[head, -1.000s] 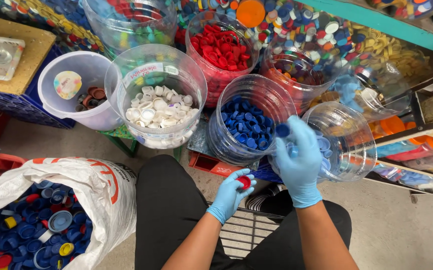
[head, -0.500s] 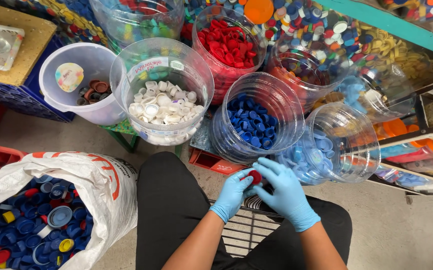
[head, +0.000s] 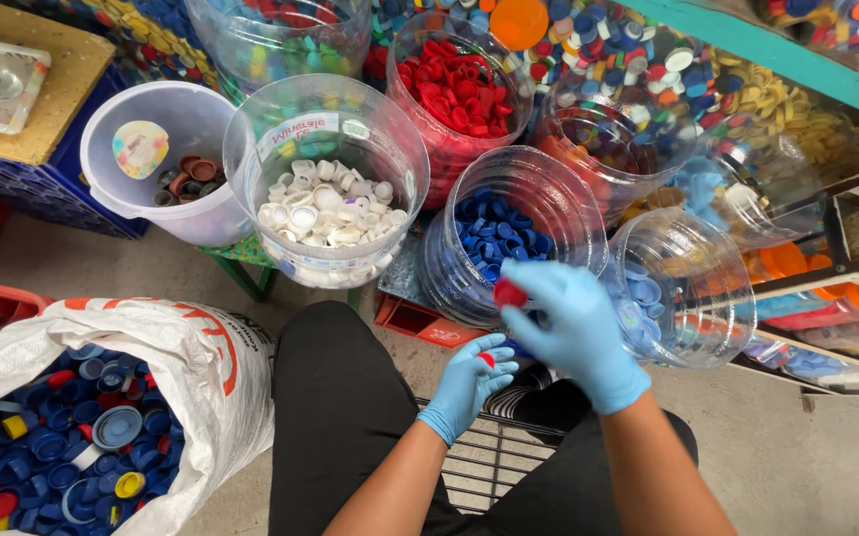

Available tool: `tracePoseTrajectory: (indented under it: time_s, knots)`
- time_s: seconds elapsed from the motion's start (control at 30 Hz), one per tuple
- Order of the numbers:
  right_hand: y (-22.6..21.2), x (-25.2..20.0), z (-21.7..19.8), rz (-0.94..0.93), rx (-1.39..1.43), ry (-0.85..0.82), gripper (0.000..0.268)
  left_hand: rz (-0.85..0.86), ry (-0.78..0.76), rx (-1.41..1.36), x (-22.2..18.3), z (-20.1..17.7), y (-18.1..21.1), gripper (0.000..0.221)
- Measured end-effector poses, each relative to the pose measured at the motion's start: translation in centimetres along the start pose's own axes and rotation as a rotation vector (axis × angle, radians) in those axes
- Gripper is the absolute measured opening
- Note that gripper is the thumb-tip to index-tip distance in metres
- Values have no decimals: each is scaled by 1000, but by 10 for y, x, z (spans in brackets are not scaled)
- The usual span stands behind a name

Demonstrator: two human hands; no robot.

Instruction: The person sits on the floor and sorts plastic bottle caps by color, picking them from a large white sack and placing them into clear plastic containers filled with red, blue, white, and orange caps.

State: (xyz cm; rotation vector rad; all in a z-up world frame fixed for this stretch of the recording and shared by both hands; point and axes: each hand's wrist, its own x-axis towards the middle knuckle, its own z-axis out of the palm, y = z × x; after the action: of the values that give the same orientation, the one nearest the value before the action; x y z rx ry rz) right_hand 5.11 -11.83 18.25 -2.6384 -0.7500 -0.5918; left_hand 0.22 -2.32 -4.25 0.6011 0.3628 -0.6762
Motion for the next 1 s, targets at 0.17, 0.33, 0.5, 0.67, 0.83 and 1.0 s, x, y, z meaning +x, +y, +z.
tracePoseTrajectory:
  time_s: [0.17, 0.33, 0.5, 0.67, 0.83, 1.0]
  knots:
    - [17, 96, -21, 106, 176, 242, 39, 56, -33, 71, -12, 7, 12, 69]
    - [25, 135, -46, 180, 66, 317, 52, -33, 70, 86, -40, 33, 44, 59]
    - [3, 101, -43, 198, 156, 317, 40, 1, -10, 56, -20, 14, 18, 60]
    - [-5, 26, -19, 335, 261, 50, 24, 21, -69, 76, -3, 6, 0, 43]
    - [2, -53, 26, 339, -124, -650, 29, 0, 8, 39, 23, -13, -28, 32]
    - [23, -85, 49, 413, -221, -732, 18, -60, -39, 98, 4, 1, -17, 28]
